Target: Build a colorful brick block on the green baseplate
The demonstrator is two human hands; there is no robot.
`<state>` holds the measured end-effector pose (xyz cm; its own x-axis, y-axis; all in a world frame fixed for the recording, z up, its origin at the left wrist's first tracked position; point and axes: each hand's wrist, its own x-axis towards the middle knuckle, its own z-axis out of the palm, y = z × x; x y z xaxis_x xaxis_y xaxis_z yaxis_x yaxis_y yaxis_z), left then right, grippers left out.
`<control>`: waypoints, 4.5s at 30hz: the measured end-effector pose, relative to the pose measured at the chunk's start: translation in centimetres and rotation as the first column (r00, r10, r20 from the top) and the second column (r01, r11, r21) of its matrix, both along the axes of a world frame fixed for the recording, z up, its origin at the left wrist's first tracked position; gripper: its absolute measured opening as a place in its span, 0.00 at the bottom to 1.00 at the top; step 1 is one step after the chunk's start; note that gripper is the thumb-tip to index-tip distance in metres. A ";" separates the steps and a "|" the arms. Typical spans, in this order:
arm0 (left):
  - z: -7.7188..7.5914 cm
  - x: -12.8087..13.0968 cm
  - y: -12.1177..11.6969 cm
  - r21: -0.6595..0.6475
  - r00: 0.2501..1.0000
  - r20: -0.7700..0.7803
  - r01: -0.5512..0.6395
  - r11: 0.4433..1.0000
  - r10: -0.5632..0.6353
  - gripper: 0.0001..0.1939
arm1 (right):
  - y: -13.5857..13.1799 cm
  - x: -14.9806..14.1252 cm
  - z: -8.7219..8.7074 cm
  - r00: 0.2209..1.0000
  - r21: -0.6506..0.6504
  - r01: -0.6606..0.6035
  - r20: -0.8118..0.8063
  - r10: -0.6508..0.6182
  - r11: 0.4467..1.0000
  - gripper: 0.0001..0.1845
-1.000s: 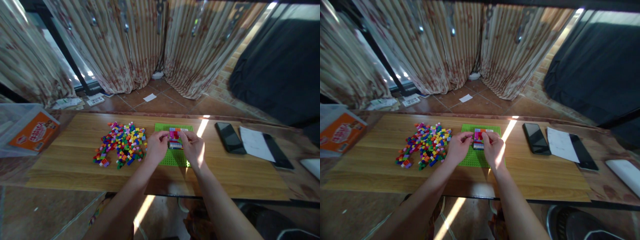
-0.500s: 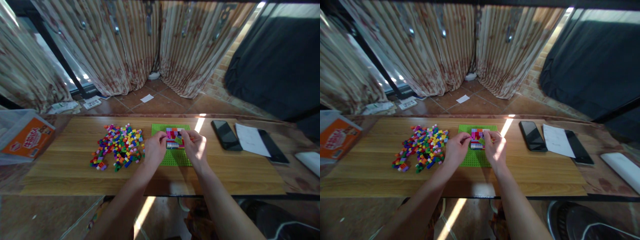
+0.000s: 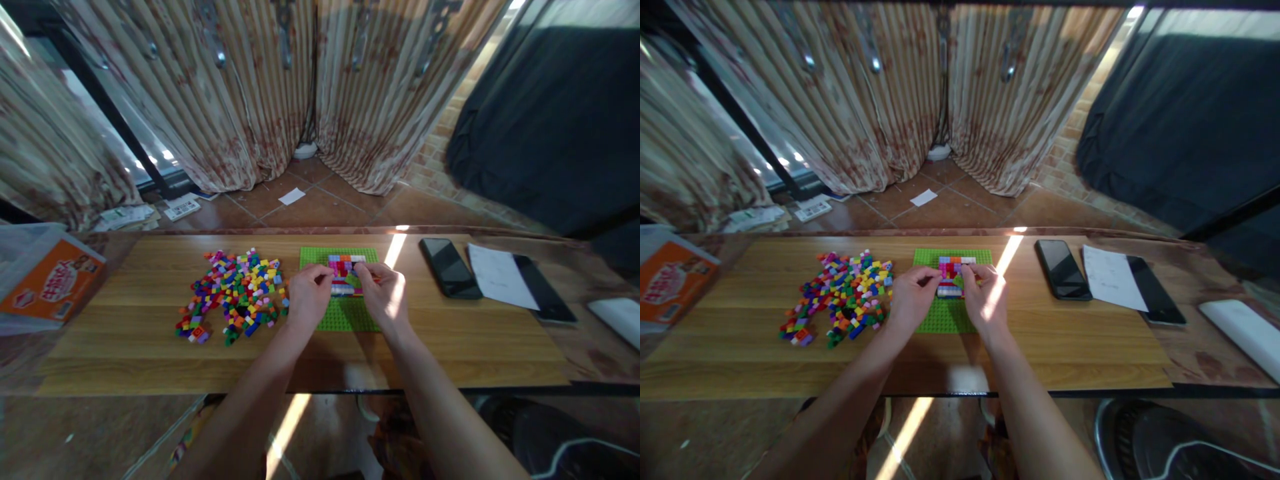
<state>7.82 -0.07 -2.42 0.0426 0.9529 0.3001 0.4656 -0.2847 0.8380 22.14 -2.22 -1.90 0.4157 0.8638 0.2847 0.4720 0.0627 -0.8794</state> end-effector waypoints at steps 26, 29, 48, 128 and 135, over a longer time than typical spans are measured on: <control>-0.2 -0.4 0.7 -0.217 0.982 0.185 0.088 0.972 -0.048 0.13 | 0.5 0.3 0.2 0.917 -0.010 -0.165 0.367 0.157 0.986 0.10; -0.2 -0.4 0.4 -0.180 0.992 0.111 0.086 0.980 -0.067 0.16 | 0.5 0.0 0.2 0.919 -0.015 -0.163 0.362 0.158 0.986 0.10; 0.7 0.3 -2.3 -0.026 0.776 -0.614 0.162 0.986 -0.144 0.22 | -0.6 -1.3 -0.2 0.832 0.023 -0.158 0.541 0.121 0.987 0.15; 3.9 -12.9 -1.3 -0.508 0.834 0.513 0.485 0.712 -0.203 0.13 | -2.0 -10.6 0.3 0.608 0.067 -0.535 -0.661 0.439 0.842 0.10; 3.5 -14.3 -0.6 -0.525 0.799 0.599 0.437 0.730 -0.048 0.15 | -1.2 -10.2 -0.9 0.868 -0.065 -0.423 -0.316 0.383 0.904 0.10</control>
